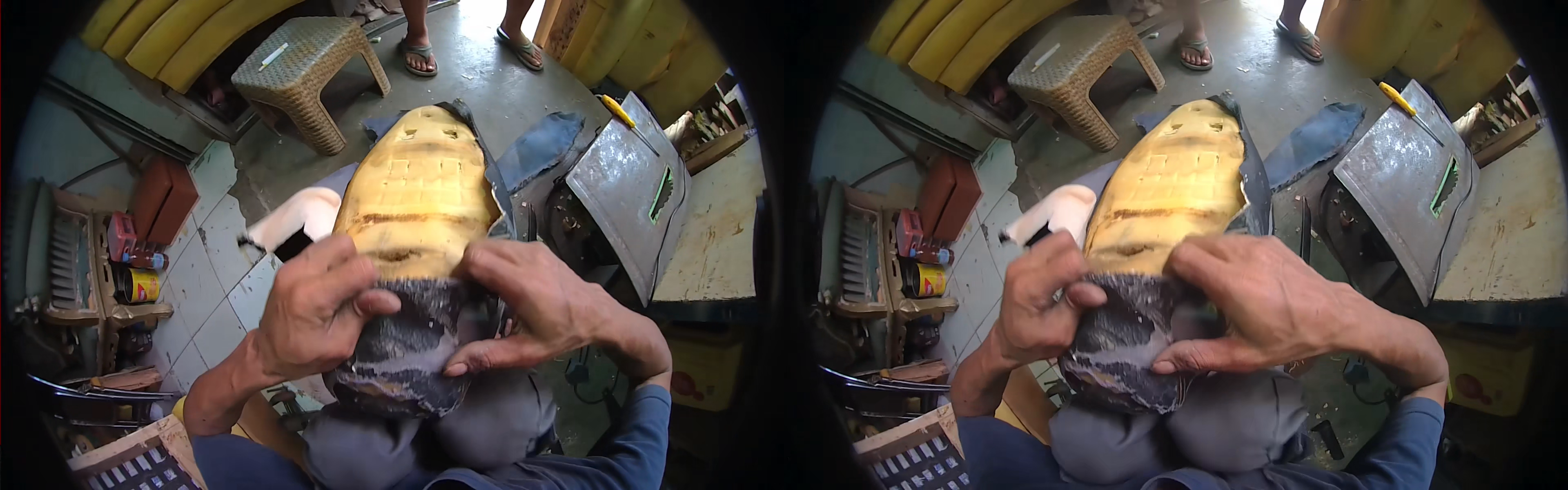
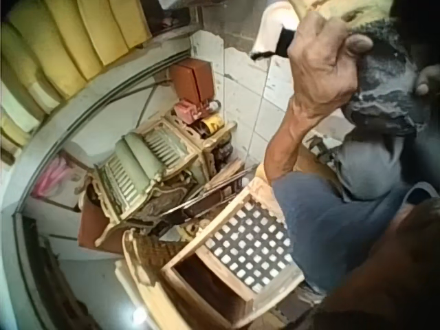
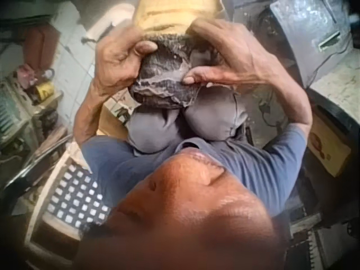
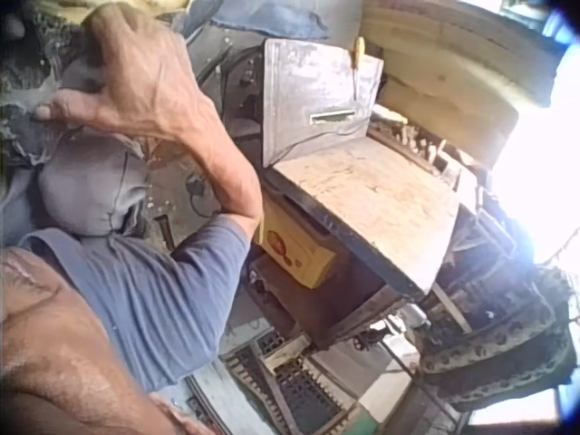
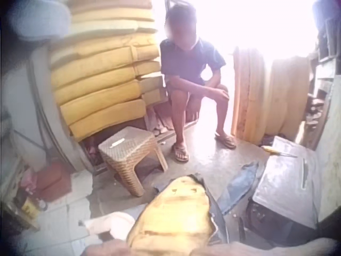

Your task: The person uses a knife to cut and peel the black vinyl cover off a motorcycle seat. They work around the edges and center of the seat, removing the fabric to expose the yellow foam underneath. The person handles the seat and the removed cover pieces throughout the process.

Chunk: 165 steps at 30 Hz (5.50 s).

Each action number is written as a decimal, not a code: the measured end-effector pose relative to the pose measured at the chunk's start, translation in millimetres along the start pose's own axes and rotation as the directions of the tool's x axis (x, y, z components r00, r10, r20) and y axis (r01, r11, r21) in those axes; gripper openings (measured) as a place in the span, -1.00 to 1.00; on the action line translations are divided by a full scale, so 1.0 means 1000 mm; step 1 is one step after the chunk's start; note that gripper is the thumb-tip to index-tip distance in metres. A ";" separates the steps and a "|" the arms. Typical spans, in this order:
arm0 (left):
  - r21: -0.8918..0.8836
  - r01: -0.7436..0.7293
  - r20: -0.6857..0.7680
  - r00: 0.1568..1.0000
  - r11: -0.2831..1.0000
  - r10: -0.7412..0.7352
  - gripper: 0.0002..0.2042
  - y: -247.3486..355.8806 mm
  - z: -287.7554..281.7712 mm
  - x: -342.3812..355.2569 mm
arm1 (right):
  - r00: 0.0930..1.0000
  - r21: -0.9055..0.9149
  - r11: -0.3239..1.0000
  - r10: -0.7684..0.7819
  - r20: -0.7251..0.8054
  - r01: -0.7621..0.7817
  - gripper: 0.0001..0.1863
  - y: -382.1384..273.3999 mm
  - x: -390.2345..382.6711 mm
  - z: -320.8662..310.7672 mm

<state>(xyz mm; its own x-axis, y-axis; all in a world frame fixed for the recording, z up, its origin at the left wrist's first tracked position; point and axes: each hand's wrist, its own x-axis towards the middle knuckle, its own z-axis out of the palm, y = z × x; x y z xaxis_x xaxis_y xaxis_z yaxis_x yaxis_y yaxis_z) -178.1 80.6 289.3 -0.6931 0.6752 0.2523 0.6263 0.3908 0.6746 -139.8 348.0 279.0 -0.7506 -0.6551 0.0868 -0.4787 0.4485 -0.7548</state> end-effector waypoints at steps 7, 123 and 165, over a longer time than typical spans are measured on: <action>0.016 0.006 -0.010 1.000 1.000 -0.006 -0.79 0.012 0.012 -0.007 | 1.000 -0.015 1.000 0.000 -0.027 -0.001 -0.24 -0.021 -0.003 0.001; -0.062 0.263 0.198 0.949 0.963 -0.247 -0.78 -0.171 0.351 -0.156 | -0.035 0.337 0.301 0.698 -0.715 -0.892 -0.59 0.278 -0.146 0.196; -0.652 0.739 -0.014 0.211 0.169 -0.977 -0.27 -0.203 0.296 -0.064 | 0.155 0.986 -0.069 0.987 0.045 0.153 -0.23 0.219 -0.098 0.261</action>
<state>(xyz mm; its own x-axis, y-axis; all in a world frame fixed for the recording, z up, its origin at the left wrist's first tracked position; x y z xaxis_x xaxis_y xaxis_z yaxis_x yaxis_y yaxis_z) -155.0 143.0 -68.7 -0.7633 -0.2485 -0.5964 -0.6393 0.1571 0.7527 -52.0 352.0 -64.1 -0.5680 0.3141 -0.7608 0.3675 -0.7303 -0.5759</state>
